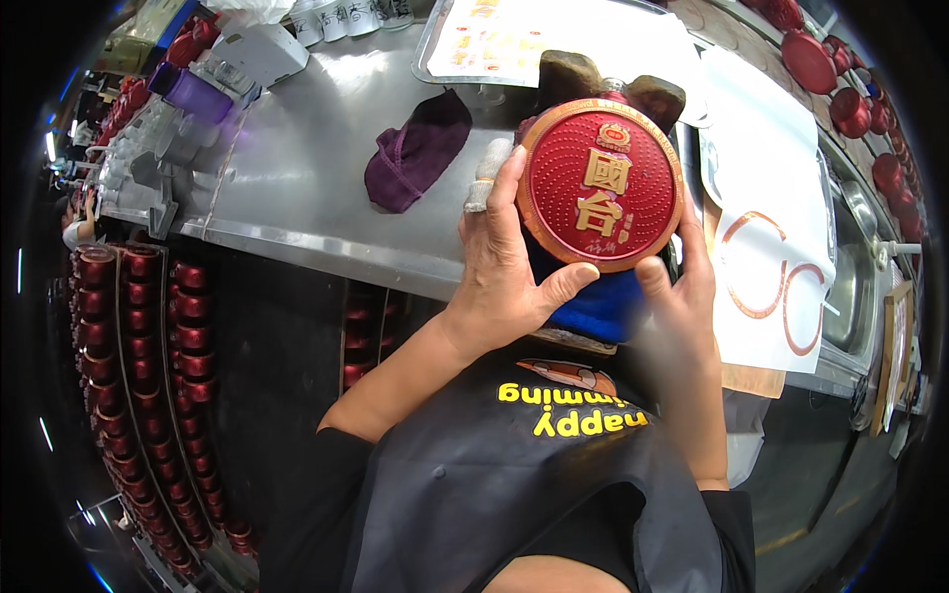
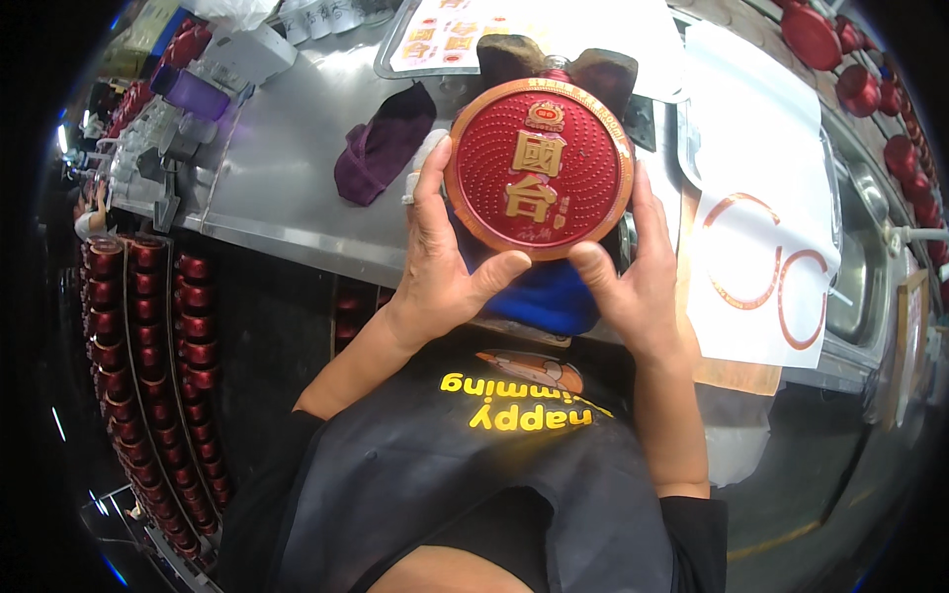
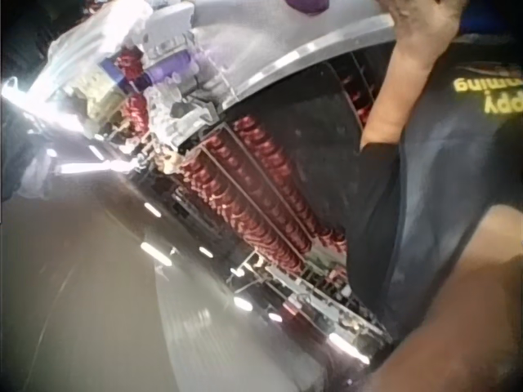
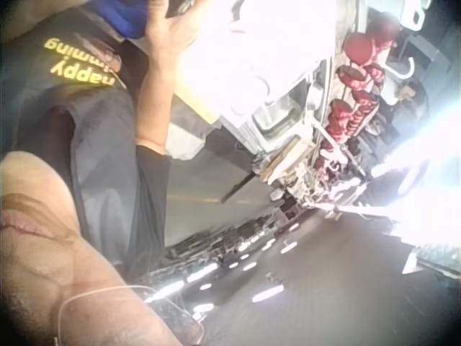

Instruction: The person applies gold decorative stickers to a red spherical object held in a blue clamp. They peel stickers from a sheet, place them on the object, and smooth them with a green tool and a white cloth. The person repeats this process for multiple stickers.

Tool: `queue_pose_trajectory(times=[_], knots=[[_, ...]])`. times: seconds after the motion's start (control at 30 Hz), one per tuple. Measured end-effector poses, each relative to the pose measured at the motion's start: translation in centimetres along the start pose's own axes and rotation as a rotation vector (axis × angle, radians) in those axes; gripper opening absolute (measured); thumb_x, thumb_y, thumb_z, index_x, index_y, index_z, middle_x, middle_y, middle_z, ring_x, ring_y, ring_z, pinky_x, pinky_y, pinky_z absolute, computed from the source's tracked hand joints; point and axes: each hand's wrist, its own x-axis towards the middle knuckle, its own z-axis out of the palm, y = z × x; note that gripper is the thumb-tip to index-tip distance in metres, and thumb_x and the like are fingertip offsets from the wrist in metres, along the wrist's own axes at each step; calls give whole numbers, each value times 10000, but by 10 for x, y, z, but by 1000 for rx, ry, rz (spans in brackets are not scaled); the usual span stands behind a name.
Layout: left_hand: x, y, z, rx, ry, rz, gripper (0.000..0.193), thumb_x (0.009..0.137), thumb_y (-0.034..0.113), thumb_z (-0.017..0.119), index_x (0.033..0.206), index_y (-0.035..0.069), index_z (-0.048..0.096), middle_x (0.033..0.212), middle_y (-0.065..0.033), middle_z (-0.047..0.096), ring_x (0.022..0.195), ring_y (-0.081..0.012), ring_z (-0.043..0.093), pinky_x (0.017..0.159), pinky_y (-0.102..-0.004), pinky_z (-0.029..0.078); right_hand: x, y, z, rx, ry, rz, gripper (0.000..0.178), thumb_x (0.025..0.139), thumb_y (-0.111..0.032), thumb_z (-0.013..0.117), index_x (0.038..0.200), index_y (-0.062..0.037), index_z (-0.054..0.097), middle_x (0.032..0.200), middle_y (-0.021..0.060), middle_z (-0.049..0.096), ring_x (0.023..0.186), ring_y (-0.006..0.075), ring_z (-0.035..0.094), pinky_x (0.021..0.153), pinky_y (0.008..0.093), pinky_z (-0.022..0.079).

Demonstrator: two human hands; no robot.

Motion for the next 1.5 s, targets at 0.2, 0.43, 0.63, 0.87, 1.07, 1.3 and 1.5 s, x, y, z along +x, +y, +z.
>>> queue_pose_trajectory(times=[0.2, 0.43, 0.63, 0.87, 1.07, 1.3, 1.5], knots=[[-4, -14, -3, -238, -59, -53, 1028, 945, 426, 731, 1606, -19, 82, 1590, -251, 277, 1477, -344, 290, 1212, -469, 202, -7, -12, 10, -192, 48, 128, 1153, 803, -514, 846, 1577, 97, 249, 1495, 315, 458, 1416, 407, 452, 1169, 478, 354], [-15, -22, -4, -488, -7, -121, 909, 966, 342, 720, 1581, -30, 164, 1572, -251, 273, 1490, -378, 265, 1243, -456, 177, -5, -10, 6, -128, 5, 139, 1151, 816, -532, 821, 1573, 112, 240, 1513, 301, 453, 1429, 382, 447, 1185, 451, 337], [-21, -23, -2, -565, 75, -272, 646, 881, 122, 674, 1429, -11, 358, 1428, -218, 424, 1358, -329, 409, 1172, -417, 305, -3, -15, 9, -48, -2, 146, 1122, 833, -530, 809, 1572, 106, 253, 1526, 285, 447, 1432, 354, 443, 1191, 443, 325], [-12, -15, -5, -547, 132, -253, 500, 899, 184, 708, 1285, 6, 443, 1272, -198, 503, 1263, -320, 462, 1081, -424, 367, -2, -11, 5, -157, -13, 82, 1113, 836, -555, 803, 1565, 102, 277, 1528, 289, 444, 1444, 364, 424, 1197, 456, 308], [-6, -6, -14, -224, 167, -132, 286, 901, 198, 740, 1050, 47, 548, 1150, -184, 546, 1187, -346, 489, 1050, -448, 350, -3, -11, 4, -156, -28, 117, 1108, 838, -550, 804, 1569, 95, 277, 1520, 281, 453, 1434, 353, 433, 1196, 453, 306], [-7, -8, -11, -250, 150, -102, 256, 922, 161, 734, 1070, 53, 555, 1095, -111, 585, 1113, -296, 517, 1011, -418, 382, -2, -15, 5, -194, -27, 116, 1123, 834, -557, 806, 1576, 91, 266, 1505, 275, 472, 1418, 346, 452, 1190, 451, 317], [-12, -15, -11, -415, 127, -160, 266, 929, 107, 719, 1130, 40, 558, 1074, -83, 597, 1048, -207, 570, 982, -331, 434, -3, -18, 7, -191, -6, 131, 1142, 829, -577, 804, 1584, 80, 255, 1495, 272, 483, 1399, 342, 473, 1179, 450, 335]])
